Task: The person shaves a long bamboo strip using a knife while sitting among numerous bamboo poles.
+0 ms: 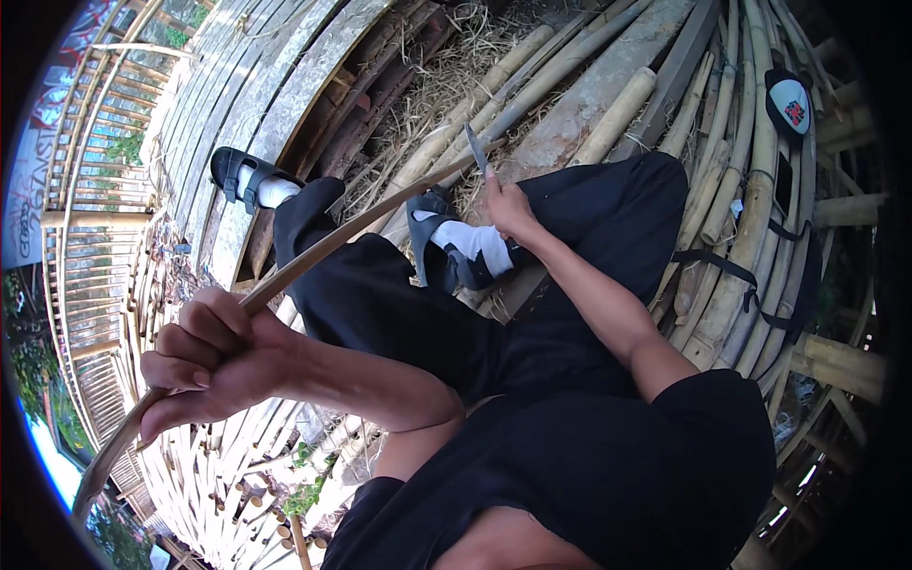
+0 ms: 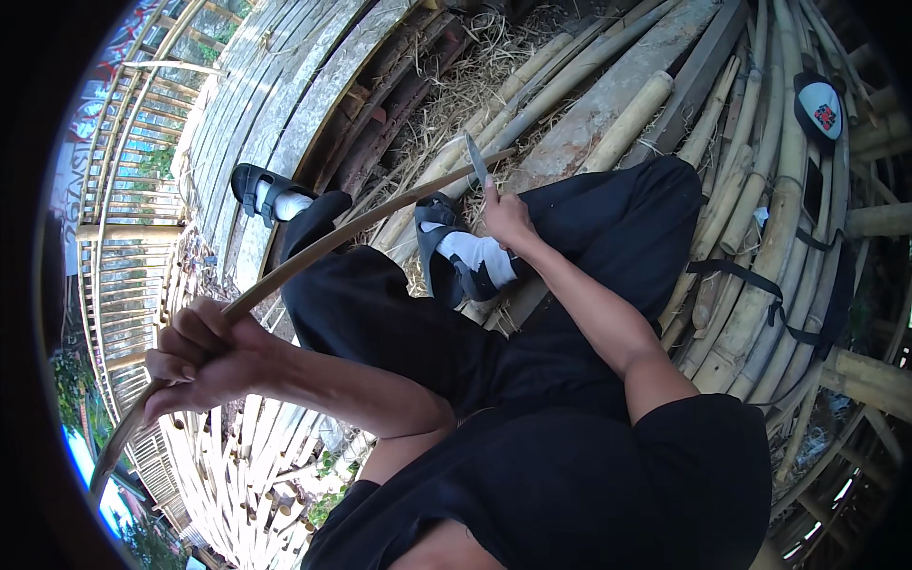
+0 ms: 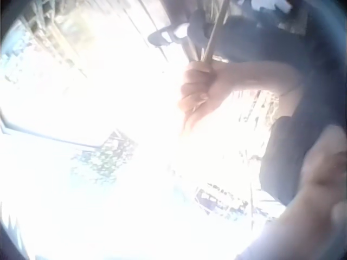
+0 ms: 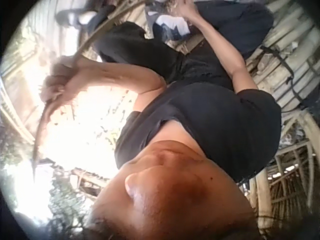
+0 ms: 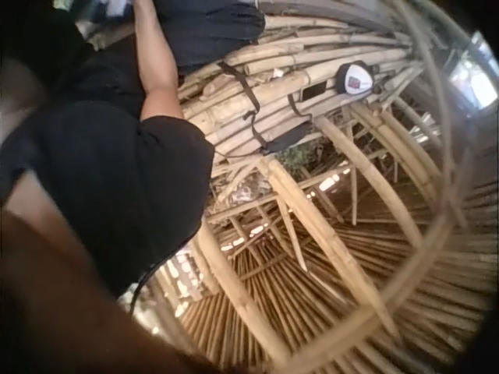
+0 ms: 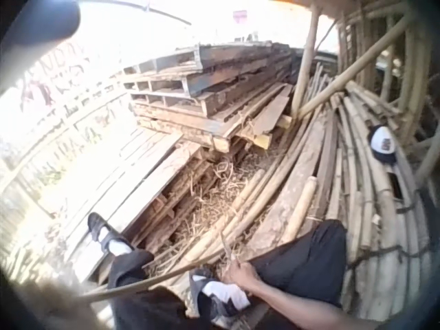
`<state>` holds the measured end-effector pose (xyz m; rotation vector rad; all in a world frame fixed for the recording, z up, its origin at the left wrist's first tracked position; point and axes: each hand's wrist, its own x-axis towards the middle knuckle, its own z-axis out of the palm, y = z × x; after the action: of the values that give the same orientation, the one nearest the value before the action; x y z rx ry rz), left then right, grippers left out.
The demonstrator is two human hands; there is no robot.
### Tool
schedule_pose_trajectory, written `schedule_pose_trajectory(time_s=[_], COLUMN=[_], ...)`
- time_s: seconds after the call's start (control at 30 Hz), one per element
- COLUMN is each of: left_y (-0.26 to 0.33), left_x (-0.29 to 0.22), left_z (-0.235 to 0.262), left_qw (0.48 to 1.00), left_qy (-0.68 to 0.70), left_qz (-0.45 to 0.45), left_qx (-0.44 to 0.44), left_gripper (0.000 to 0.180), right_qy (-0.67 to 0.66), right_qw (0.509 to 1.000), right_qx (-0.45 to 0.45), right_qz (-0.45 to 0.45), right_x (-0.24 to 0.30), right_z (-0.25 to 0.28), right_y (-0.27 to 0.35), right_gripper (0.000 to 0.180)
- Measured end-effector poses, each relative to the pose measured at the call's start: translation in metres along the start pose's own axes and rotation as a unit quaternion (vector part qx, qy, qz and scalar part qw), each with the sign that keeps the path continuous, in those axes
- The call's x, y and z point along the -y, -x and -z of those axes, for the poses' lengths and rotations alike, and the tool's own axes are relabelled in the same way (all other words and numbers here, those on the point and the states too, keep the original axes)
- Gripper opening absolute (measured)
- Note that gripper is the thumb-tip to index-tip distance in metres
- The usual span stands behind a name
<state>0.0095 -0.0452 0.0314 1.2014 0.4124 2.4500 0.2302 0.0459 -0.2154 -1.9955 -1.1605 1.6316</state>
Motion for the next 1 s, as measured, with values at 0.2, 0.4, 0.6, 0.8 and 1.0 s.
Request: schedule_pose_trajectory(time_s=[0.2,0.4,0.6,0.8,1.0], left_y=[-0.001,0.000,-0.002,0.000,-0.001], left_x=[-0.003,-0.002,-0.008,-0.004,-0.008], left_z=[0.001,-0.007,-0.003,-0.008,-0.001], left_qw=[1.000,0.999,0.999,0.999,1.000], left_qy=[-0.009,-0.032,-0.043,-0.033,-0.024], left_qz=[0.000,-0.010,-0.011,0.002,-0.005], left_qx=[-0.011,-0.010,0.002,-0.025,-0.007], left_gripper=[0.059,0.058,0.057,0.058,0.057], right_qy=[-0.047,-0.047,-0.074,-0.125,-0.087], right_qw=[0.995,0.999,0.993,0.988,0.984], right_qx=[0.064,0.009,0.082,0.091,0.147], right_qz=[0.058,-0.019,0.031,-0.014,0.050], right_x=[0.016,0.005,0.014,0.002,0.021], right_z=[-0.014,-0.003,-0.010,-0.010,-0.008], right_y=[0.040,0.019,0.050,0.036,0.059], right_gripper=[0.069,0.065,0.060,0.061,0.060])
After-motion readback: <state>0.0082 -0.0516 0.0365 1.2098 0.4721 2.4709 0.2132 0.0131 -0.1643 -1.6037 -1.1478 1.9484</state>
